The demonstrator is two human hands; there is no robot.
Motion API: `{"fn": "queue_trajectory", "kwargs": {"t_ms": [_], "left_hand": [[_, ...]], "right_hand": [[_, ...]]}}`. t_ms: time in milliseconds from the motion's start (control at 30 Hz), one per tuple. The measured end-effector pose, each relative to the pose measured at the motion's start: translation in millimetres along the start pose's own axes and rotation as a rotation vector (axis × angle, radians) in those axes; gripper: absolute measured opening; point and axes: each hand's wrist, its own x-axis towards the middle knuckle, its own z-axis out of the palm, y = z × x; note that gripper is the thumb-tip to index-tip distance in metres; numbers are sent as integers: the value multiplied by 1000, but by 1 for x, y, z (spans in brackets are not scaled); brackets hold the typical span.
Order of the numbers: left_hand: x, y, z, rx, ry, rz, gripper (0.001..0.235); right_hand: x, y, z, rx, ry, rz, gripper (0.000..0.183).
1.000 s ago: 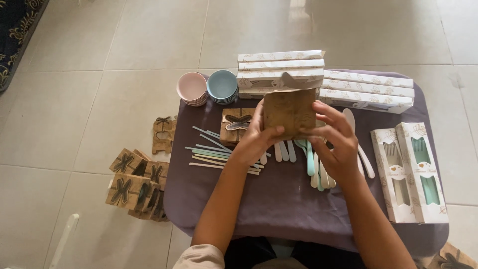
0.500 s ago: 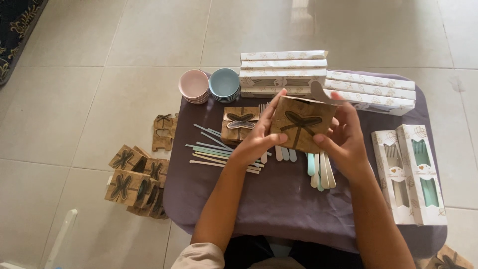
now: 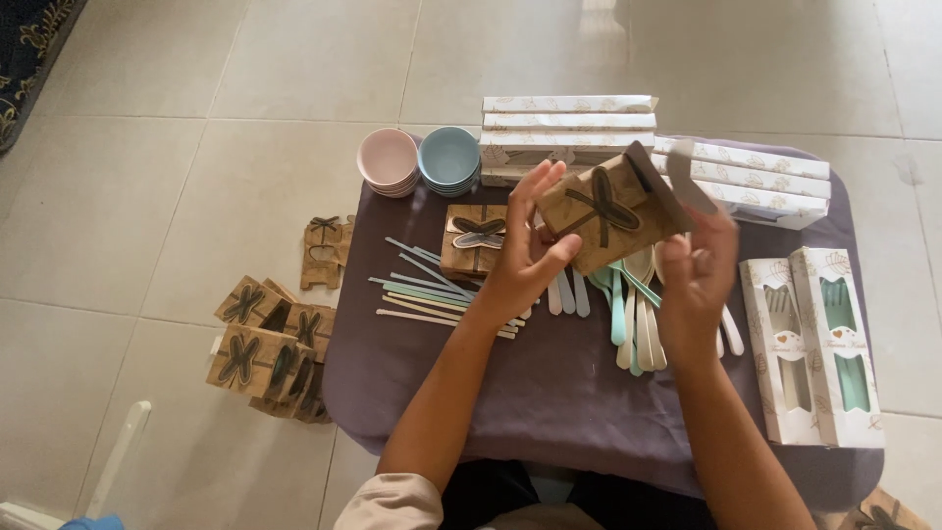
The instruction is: Assembling cardboard gift boxes and placing small plastic cups inside them
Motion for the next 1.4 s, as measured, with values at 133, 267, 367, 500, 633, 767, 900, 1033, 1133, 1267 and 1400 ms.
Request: {"fn": "queue_trajectory", "kwargs": {"t_ms": [133,267,367,500,633,767,900,1033,1133,1267,1400], "left_hand": [[-2,9,-2,8,-30,-36,67],[-4,15,2,39,-65,-22,65],[-4,15,2,-1,-85,-40,62],[-4,15,2,-57,-124,-45,55],[-2,15,3,-82,-104,-33,48],[-2,12,2,7,-105,-19,41],[-3,15,2,112,-158,-19,50],[1,12,-2,137,-157,60,34],[0,18,-3,86,-135,29,24],[0,14,-8,15,-131,4,21],[0,13,-11,-29,-158,10,20]], "right_hand": [[10,-24,2,-69,38,-147,45],[8,-16,1,-115,-43,-241,29],[10,-18,4,-123,-68,-272,34],[7,-15,2,-102,-65,-238,38],[7,-17,2,-116,-43,-252,31],[8,-19,3,-103,-23,-254,30],[5,-14,4,-104,-16,-269,31],[6,-17,6,-104,-5,-264,33],[7,-16,5,-8,-16,-185,37],[10,-18,3,53,-59,-197,39],[12,-16,1,66,-63,-178,40]]}}
